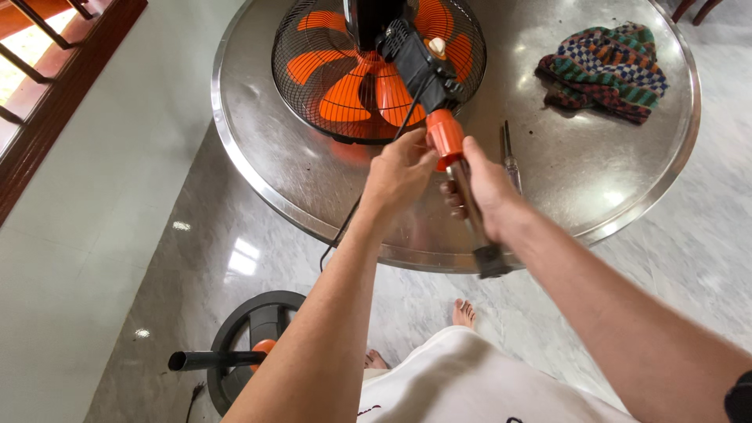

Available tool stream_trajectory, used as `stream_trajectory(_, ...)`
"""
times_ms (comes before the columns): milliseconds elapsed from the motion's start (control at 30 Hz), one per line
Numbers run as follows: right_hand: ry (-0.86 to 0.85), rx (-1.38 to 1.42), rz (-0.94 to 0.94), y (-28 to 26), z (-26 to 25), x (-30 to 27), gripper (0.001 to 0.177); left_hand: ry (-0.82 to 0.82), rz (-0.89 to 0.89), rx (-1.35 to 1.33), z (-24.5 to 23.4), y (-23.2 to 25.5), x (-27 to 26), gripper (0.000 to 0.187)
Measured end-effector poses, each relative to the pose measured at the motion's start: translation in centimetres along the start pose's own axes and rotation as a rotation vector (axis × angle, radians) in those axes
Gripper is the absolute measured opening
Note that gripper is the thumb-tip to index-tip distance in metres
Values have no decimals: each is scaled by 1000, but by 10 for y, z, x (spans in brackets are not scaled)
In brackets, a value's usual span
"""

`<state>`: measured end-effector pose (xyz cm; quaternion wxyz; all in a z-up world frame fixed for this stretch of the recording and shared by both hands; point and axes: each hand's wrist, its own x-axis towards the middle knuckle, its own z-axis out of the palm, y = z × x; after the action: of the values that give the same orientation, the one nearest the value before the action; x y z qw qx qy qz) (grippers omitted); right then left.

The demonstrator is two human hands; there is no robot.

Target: The person repairs a standing fan by first moving it onto a metal table. They then use a screwdriver to loosen and remove screws from the fan's motor housing and neck joint. The person manipulates the fan head and internal components to adjust the mechanism.

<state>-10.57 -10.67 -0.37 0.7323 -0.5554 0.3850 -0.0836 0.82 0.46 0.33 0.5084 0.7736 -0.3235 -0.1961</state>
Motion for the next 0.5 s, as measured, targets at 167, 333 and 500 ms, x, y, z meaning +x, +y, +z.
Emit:
stream_trajectory(167,-72,-78,2,-18,-42,23,62,123,-145,-39,-11,-3,15,41)
stream_trajectory(333,41,-621,-136,-35,-99,43,76,205,-37,16,-13,-15,46,40)
stream_trajectory(500,514,-1409,-233,-86,-161,82,82,431,-65,158,-41,-27,88,52)
